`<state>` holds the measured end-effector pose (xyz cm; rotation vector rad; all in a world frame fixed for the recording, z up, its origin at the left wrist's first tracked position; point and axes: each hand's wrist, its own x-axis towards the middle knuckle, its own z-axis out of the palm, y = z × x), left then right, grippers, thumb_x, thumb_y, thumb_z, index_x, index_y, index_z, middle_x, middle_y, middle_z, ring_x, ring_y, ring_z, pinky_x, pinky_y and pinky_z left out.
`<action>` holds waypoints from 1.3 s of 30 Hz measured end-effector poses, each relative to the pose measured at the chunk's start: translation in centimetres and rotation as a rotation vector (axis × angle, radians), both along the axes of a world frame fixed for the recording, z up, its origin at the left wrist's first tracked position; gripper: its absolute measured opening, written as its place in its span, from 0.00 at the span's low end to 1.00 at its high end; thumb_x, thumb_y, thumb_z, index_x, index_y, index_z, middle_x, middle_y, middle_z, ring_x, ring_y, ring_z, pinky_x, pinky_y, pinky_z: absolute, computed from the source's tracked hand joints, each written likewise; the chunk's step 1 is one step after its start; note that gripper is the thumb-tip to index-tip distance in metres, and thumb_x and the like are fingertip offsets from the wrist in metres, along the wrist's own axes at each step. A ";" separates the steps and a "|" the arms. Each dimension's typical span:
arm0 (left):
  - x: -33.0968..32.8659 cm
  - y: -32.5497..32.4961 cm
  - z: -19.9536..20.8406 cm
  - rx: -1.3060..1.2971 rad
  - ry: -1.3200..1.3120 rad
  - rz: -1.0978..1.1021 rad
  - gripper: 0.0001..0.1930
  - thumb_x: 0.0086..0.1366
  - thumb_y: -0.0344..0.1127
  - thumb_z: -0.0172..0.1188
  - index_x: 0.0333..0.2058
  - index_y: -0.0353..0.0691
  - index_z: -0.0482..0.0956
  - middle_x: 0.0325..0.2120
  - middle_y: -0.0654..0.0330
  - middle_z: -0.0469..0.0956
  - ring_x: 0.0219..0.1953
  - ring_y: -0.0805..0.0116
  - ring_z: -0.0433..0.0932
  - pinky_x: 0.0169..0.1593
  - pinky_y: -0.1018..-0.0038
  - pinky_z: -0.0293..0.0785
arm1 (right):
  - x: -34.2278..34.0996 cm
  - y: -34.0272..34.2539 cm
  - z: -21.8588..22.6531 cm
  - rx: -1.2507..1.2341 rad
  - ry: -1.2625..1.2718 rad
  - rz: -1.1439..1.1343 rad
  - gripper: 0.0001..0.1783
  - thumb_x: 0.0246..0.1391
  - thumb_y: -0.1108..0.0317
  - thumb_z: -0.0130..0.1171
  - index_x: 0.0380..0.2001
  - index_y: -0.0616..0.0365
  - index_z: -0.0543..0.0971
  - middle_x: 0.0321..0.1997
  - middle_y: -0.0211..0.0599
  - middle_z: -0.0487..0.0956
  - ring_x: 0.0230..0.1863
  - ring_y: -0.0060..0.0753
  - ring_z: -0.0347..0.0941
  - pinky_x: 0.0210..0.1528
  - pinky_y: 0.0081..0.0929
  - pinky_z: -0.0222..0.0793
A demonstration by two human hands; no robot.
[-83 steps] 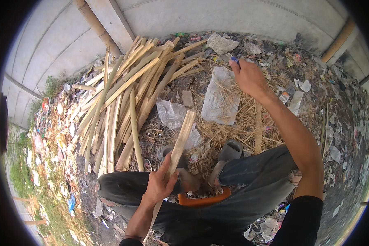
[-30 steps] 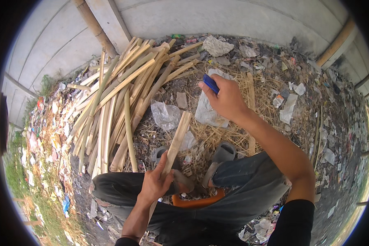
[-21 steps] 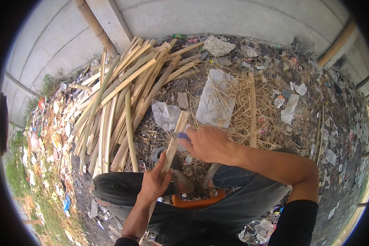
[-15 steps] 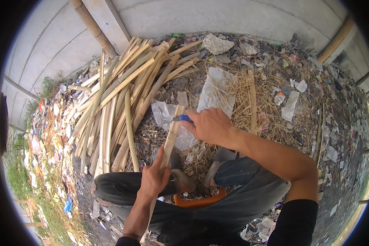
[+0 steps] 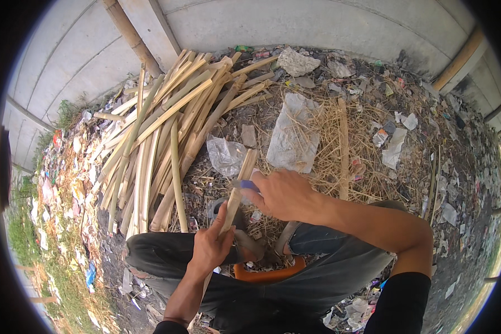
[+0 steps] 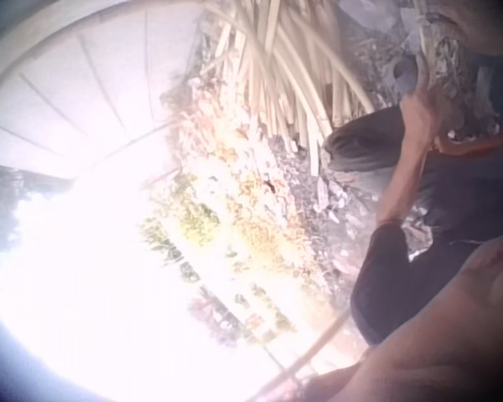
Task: The person sits on the ground and uses a knife to shave the surface of a long bamboo stick. They repeatedly scrape the stick to remove the outer layer, creating thin shavings that fall to the ground.
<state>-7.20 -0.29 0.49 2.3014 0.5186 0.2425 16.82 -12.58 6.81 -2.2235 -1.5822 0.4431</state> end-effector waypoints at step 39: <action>-0.9 0.4 -0.8 -0.272 -0.067 0.008 0.35 0.70 0.30 0.64 0.72 0.31 0.62 0.21 0.58 0.83 0.21 0.73 0.82 0.26 0.73 0.77 | 7.4 0.7 -0.5 0.212 0.018 -0.223 0.30 0.74 0.44 0.48 0.31 0.63 0.76 0.18 0.53 0.76 0.23 0.62 0.76 0.29 0.54 0.71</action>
